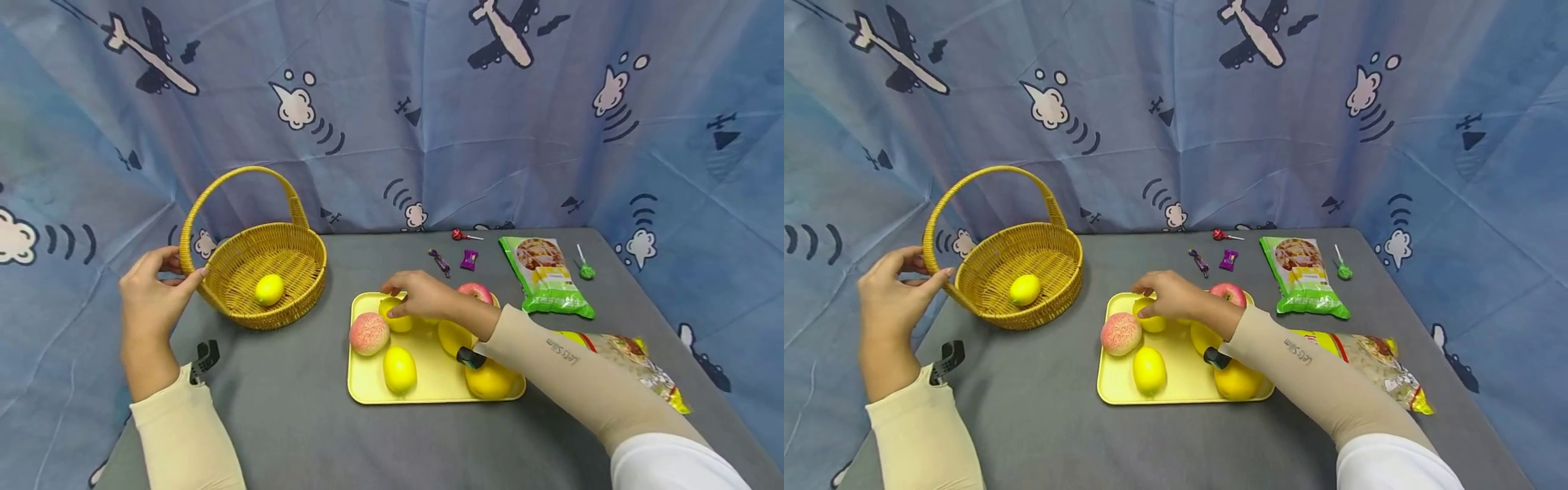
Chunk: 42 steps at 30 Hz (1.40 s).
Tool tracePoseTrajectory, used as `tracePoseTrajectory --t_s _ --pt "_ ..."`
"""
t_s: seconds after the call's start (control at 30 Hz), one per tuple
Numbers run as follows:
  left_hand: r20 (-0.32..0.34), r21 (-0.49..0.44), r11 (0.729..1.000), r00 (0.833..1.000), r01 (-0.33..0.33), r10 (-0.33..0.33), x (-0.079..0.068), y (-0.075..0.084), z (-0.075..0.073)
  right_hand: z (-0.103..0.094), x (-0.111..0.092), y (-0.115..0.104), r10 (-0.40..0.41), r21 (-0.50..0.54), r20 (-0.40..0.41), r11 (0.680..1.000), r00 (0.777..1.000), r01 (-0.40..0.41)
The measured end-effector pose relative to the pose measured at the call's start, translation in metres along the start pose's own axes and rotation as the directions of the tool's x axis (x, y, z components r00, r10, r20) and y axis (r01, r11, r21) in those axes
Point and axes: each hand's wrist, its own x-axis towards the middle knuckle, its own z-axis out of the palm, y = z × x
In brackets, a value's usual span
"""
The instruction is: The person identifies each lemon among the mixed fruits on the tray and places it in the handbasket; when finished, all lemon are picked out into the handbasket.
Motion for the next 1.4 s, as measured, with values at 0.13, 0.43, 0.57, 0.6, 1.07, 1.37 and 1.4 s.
tracePoseTrajectory --t_s 0.13,0.43,0.57,0.6,1.07,1.37,1.4 --pt "0.011 0.002 1.000 1.000 0.008 -0.008 -0.001 -0.001 0.001 0.009 0.003 0.008 0.005 -0.059 0.019 0.998 1.000 -0.004" --pt "0.005 0.010 1.000 1.000 0.000 0.000 -0.001 -0.002 0.001 0.016 0.011 0.016 0.127 -0.154 0.116 0.982 0.985 -0.108" --pt "0.005 0.009 1.000 1.000 -0.003 0.003 -0.002 -0.002 0.002 0.014 0.013 0.016 0.148 -0.174 0.148 0.977 0.978 -0.121" --pt "0.007 0.008 1.000 1.000 -0.002 0.002 -0.002 -0.001 0.003 0.013 0.013 0.017 0.152 -0.178 0.147 0.976 0.977 -0.125" --pt "0.021 0.013 1.000 1.000 0.008 -0.008 -0.002 -0.003 0.002 -0.003 0.067 -0.019 0.021 -0.090 -0.074 0.996 0.997 -0.028" --pt "0.014 0.027 1.000 1.000 0.014 -0.014 -0.002 -0.001 0.000 0.002 0.115 -0.046 -0.012 -0.003 -0.137 1.000 0.991 0.011" --pt "0.016 0.030 0.999 1.000 0.017 -0.018 -0.002 -0.001 0.000 0.004 0.120 -0.048 -0.002 0.016 -0.138 1.000 0.990 0.004"
